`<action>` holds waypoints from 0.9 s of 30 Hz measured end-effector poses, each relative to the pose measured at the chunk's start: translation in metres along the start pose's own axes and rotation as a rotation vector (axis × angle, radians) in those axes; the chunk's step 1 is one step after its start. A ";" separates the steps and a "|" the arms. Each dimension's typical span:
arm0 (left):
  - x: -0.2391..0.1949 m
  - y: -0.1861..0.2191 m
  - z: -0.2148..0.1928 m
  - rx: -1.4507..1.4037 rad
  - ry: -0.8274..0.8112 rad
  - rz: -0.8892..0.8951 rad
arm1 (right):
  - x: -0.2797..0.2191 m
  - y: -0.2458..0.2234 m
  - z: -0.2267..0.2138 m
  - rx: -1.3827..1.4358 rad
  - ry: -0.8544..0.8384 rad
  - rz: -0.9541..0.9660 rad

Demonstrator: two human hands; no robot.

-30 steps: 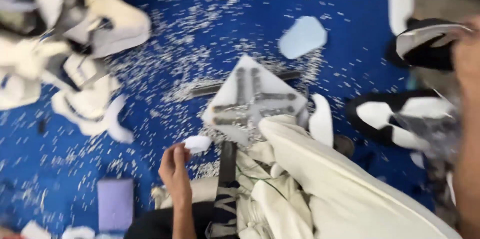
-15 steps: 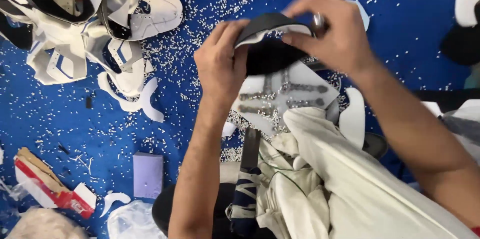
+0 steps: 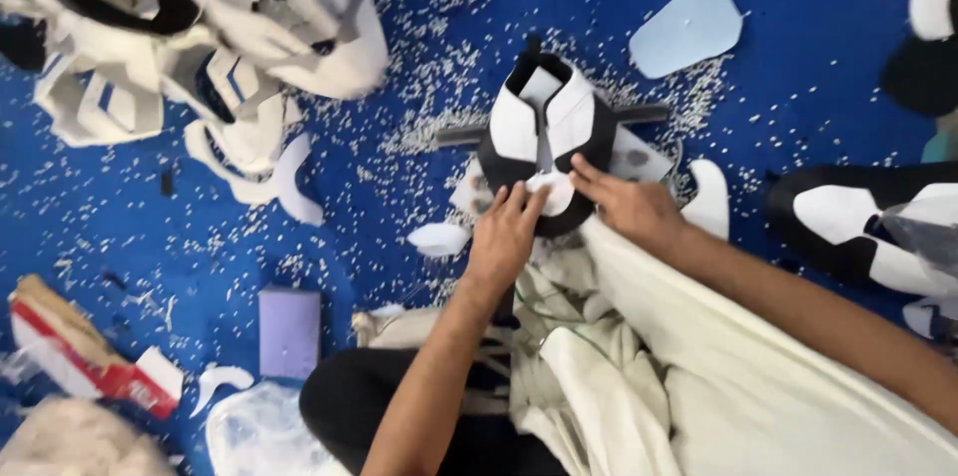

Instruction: The person punches holes into shoe upper components using a manual punch tool.

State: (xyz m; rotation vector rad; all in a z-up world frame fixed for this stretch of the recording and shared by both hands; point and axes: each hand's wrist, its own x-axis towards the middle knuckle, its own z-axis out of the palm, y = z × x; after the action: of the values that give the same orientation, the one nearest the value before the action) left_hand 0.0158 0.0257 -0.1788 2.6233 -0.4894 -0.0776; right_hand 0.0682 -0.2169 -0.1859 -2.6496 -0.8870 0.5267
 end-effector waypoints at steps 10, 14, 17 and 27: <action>0.007 0.065 0.018 0.545 -0.417 0.001 | 0.057 0.011 -0.027 0.654 0.238 0.207; -0.018 0.041 -0.007 0.236 -0.107 -0.069 | 0.075 0.010 -0.046 1.137 0.156 0.285; -0.052 0.058 -0.066 -0.131 -0.176 -0.340 | 0.079 0.010 -0.047 1.434 0.165 0.109; -0.147 0.067 -0.063 -0.209 -0.349 -0.851 | 0.097 0.014 -0.008 1.347 -0.005 0.035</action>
State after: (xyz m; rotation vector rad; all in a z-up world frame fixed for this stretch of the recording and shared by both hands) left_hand -0.1345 0.0494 -0.0960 2.4234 0.5314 -0.8108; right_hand 0.1508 -0.1681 -0.2084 -1.4147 -0.2515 0.7615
